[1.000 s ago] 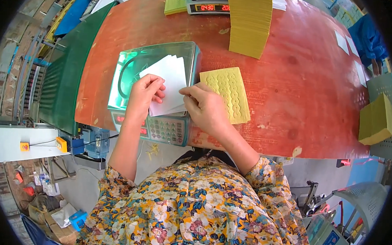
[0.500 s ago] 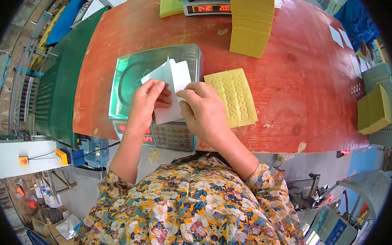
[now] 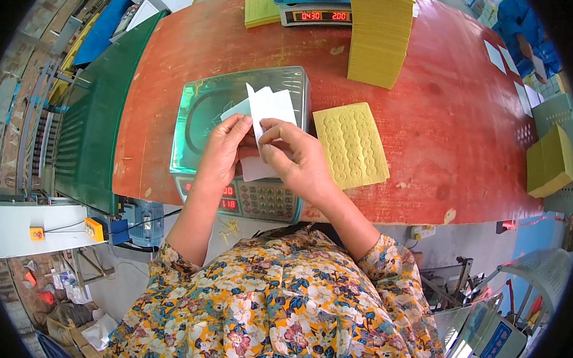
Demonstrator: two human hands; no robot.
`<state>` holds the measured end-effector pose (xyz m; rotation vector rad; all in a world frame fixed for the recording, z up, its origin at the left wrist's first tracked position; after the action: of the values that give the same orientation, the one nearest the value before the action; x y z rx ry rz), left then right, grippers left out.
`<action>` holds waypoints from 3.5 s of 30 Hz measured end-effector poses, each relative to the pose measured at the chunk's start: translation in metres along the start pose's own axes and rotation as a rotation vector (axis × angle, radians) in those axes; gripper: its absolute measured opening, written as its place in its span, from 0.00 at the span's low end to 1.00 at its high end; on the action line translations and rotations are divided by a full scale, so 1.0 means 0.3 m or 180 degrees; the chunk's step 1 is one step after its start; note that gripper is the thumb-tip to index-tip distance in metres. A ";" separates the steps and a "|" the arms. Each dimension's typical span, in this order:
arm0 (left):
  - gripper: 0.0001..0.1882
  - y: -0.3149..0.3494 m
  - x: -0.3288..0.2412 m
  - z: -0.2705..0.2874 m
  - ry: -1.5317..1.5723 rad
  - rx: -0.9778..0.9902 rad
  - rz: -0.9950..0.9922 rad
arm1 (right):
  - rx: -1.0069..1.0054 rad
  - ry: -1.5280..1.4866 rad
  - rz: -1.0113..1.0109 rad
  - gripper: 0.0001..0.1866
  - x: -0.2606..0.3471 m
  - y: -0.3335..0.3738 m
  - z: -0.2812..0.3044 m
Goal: Weighing paper stacks on a digital scale and bundling them using a strapping machine.
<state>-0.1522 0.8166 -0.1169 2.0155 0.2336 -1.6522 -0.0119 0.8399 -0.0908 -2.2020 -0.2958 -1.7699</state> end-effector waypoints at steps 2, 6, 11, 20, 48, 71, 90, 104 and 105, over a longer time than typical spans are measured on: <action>0.14 -0.003 0.003 0.002 -0.0002 0.0023 0.0001 | 0.0009 0.0053 -0.0053 0.07 0.004 -0.001 -0.002; 0.14 -0.002 -0.003 -0.005 -0.0004 0.0072 -0.0014 | -0.0006 -0.0049 -0.0152 0.07 -0.012 -0.005 0.002; 0.12 0.001 -0.003 -0.006 0.0003 0.0061 -0.0008 | -0.0067 -0.0126 -0.0257 0.08 -0.024 -0.008 0.015; 0.05 0.028 -0.002 0.020 0.0465 -0.0547 -0.0248 | -0.0068 0.0347 -0.0509 0.17 -0.043 -0.026 0.010; 0.09 0.018 0.011 0.012 0.0608 -0.0397 -0.0200 | -0.0026 0.0569 -0.0232 0.15 -0.023 -0.019 0.008; 0.06 0.009 0.019 0.018 0.0375 -0.0316 -0.0302 | 0.0251 0.1276 -0.0153 0.16 -0.036 -0.153 -0.020; 0.06 0.009 0.016 0.018 0.0391 -0.0352 -0.0276 | 0.0274 0.1198 -0.0179 0.14 -0.046 -0.145 -0.015; 0.08 0.011 0.019 0.018 0.0478 -0.0441 -0.0176 | 0.0269 0.1051 -0.0436 0.16 -0.065 -0.145 -0.009; 0.08 0.014 0.018 0.016 0.0510 -0.0433 -0.0148 | 0.0271 0.1050 -0.0439 0.16 -0.067 -0.145 -0.009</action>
<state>-0.1532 0.8097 -0.1214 2.0535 0.4413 -1.4610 -0.0337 0.8802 -0.1054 -1.8315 -0.4450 -2.1130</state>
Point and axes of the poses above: each hand's wrist, its own y-axis away from the middle knuckle, its own z-axis out of the back of the hand, x = y × z, the point moved 10 cm from there along -y, towards the middle knuckle, and after that the axes turned 13 degrees about -x, right-handed, at the moved point
